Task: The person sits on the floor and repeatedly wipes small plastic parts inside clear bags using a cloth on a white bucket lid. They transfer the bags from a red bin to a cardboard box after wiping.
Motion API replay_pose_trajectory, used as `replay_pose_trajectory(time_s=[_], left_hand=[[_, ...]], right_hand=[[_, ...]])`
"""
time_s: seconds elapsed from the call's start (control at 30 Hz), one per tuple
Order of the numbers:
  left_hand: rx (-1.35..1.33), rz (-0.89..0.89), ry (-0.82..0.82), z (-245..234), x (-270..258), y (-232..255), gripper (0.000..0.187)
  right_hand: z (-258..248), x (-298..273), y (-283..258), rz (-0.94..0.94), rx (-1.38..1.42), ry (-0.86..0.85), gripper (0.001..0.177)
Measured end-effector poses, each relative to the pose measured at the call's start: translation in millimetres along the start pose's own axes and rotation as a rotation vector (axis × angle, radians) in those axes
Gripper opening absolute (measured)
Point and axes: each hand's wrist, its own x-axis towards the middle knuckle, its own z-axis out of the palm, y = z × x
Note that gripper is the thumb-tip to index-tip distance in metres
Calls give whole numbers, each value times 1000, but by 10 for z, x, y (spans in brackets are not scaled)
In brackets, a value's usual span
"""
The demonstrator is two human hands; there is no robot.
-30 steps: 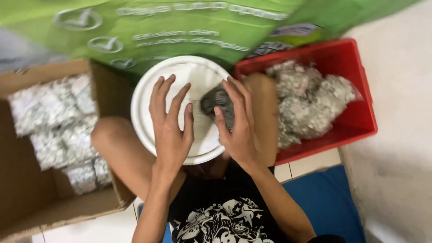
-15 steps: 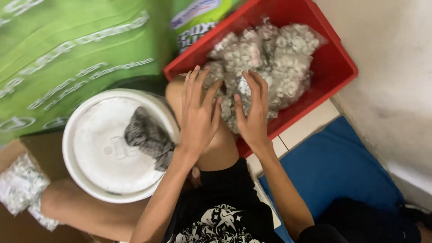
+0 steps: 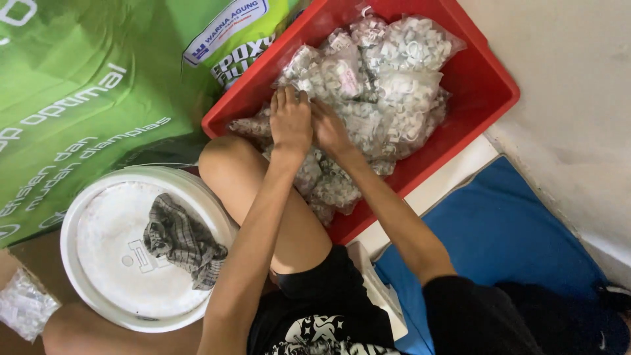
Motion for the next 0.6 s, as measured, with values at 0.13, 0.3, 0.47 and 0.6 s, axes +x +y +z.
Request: replay_pose_trajectory(time_s=[0.13, 0.3, 0.47, 0.6], left_hand=[[35, -40, 1, 309, -84, -16, 37], [8, -197, -372, 732, -81, -229, 81], [-120, -267, -377, 396, -23, -223, 90], [-335, -346, -421, 474, -22, -271, 75]], right_hand=[[-57, 207, -209, 25, -97, -167, 47], [-314, 439, -269, -173, -297, 18, 18], [-497, 396, 32, -151, -93, 165, 6], [-846, 431, 335, 30, 220, 93, 17]])
